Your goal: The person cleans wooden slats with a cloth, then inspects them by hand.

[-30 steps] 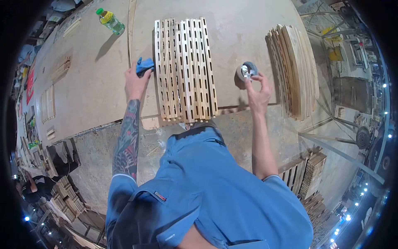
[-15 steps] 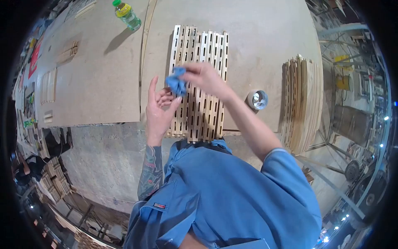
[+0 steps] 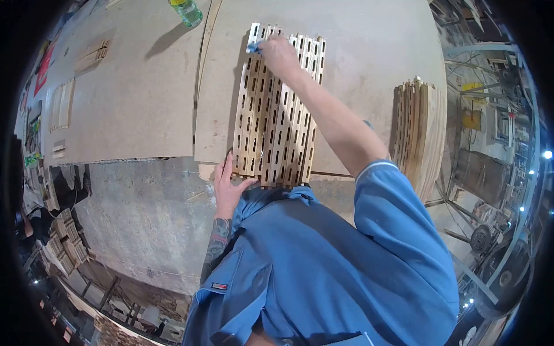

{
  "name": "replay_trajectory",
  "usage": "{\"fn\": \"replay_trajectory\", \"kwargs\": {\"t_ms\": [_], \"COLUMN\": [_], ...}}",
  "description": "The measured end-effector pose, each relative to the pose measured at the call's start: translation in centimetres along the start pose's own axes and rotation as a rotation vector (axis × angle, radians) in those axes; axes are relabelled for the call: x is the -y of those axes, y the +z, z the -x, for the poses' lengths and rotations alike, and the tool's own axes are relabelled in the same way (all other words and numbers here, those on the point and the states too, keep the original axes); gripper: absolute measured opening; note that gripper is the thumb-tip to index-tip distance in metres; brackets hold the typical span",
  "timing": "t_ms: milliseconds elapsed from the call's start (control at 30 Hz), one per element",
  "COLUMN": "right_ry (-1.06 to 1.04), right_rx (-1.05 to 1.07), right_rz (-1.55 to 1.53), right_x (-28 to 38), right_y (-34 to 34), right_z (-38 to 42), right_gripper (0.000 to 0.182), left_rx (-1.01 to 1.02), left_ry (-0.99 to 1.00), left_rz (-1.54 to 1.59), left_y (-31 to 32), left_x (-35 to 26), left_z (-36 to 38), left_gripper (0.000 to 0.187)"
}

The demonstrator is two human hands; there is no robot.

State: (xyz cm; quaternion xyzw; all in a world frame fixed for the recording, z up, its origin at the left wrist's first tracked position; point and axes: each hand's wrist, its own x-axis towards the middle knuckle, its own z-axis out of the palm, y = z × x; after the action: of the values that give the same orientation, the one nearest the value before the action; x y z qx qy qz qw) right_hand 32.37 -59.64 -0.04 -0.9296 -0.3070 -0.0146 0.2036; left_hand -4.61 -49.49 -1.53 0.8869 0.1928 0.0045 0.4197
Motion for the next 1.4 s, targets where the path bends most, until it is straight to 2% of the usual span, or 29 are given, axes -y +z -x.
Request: {"fn": "replay_trajectory", "kwargs": {"t_ms": [33,67,100,133,167,233,333,367,400,433,467,567,633,733,767,800,867,900,933,1000,1100,1200,1233,1400], "right_ry": [-0.049,-0.181,-0.162,-0.21,-0.284,-0.31,-0.262,-0.037,0.026,-0.164,-0.015,-0.056,-0.033,0.088,0.023,0.1,0.243,0.234,0.273,0.314,0.187,0.204,0.192,0.091], "right_rx": [0.053,0.095,0.051,0.136,0.108,0.383,0.461,0.399,0.133,-0.096,-0.193,-0.155,-0.087,0.029,0.034,0.037,0.049,0.013,-0.032,0.024,0.015,0.023,-0.062,0.081], "right_rz": [0.032,0.188,-0.036,0.001,-0.052,-0.187,-0.265,-0.226,-0.253,-0.091,-0.193,-0.033,-0.036,-0.137,-0.104,-0.175,-0.321,-0.349,-0.462,-0.472,-0.139,-0.095,-0.033,-0.108], "right_x": [1.0,1.1,3.6,5.6,6.2,7.9,6.0,6.0,4.7,-0.5,-1.8,-5.9,-4.7,-0.8,-0.2,0.2,0.6,-0.2,-0.7,-1.4,-1.5,-2.9,-3.0,0.0], "right_y": [-0.2,1.1,-0.5,-1.3,-0.8,-1.9,-2.8,-4.9,-5.8,-3.6,-3.2,-0.5,0.0,-0.6,-0.8,-0.9,-1.0,-1.0,-1.1,-1.8,-2.2,-0.7,-0.1,-1.3], "right_z": [1.5,3.4,6.3,8.8,11.4,14.7,10.3,6.6,3.6,0.0,-2.5,-4.4,-2.2,3.0,4.2,5.0,6.0,5.6,4.8,3.5,2.2,0.5,0.4,5.0], "right_gripper": [0.018,0.022,0.025,0.026,0.025,0.019,0.016,0.017,0.017,0.019,0.018,0.024,0.029,0.023,0.021,0.023,0.029,0.038,0.041,0.052,0.05,0.039,0.024,0.015], "left_rx": [0.001,-0.002,-0.002,0.021,0.041,0.061,0.036,0.021,0.011,0.014,0.019,0.012,0.007,0.0,0.023,0.021,0.008,0.005,0.007,0.014,0.024,0.027,0.031,-0.014], "left_ry": [0.01,0.021,0.029,0.018,0.004,-0.012,-0.002,-0.004,-0.007,-0.02,-0.028,-0.03,-0.021,-0.001,-0.02,-0.009,0.005,0.005,0.004,-0.004,-0.014,-0.025,-0.029,0.002], "left_rz": [0.003,0.005,0.007,0.025,0.043,0.064,0.049,0.03,0.009,0.019,0.027,0.024,0.037,0.073,0.058,0.052,0.04,0.042,0.044,0.056,0.065,0.049,0.05,0.038], "left_y": [0.0,0.1,0.0,-0.1,-0.1,-0.1,-0.1,-0.1,-0.2,-0.1,-0.2,0.0,0.0,0.1,-0.2,-0.1,0.1,0.2,0.2,0.2,-0.1,0.2,0.1,0.4], "left_x": [0.1,0.3,0.4,0.4,0.5,0.5,0.5,0.4,0.2,0.0,-0.1,0.1,0.0,0.0,-0.2,-0.1,0.3,0.4,0.6,0.5,0.4,0.7,0.6,0.7], "left_z": [0.0,-0.1,-0.1,-0.1,-0.2,0.1,-0.1,-0.1,0.0,0.2,0.2,-0.1,0.1,0.2,0.2,0.2,0.3,0.2,0.1,0.2,0.2,0.3,0.2,0.3], "left_gripper": [0.104,0.104,0.103,0.102,0.101,0.1,0.1,0.101,0.101,0.101,0.102,0.102,0.101,0.1,0.099,0.099,0.098,0.098,0.098,0.098,0.098,0.098,0.098,0.099]}}
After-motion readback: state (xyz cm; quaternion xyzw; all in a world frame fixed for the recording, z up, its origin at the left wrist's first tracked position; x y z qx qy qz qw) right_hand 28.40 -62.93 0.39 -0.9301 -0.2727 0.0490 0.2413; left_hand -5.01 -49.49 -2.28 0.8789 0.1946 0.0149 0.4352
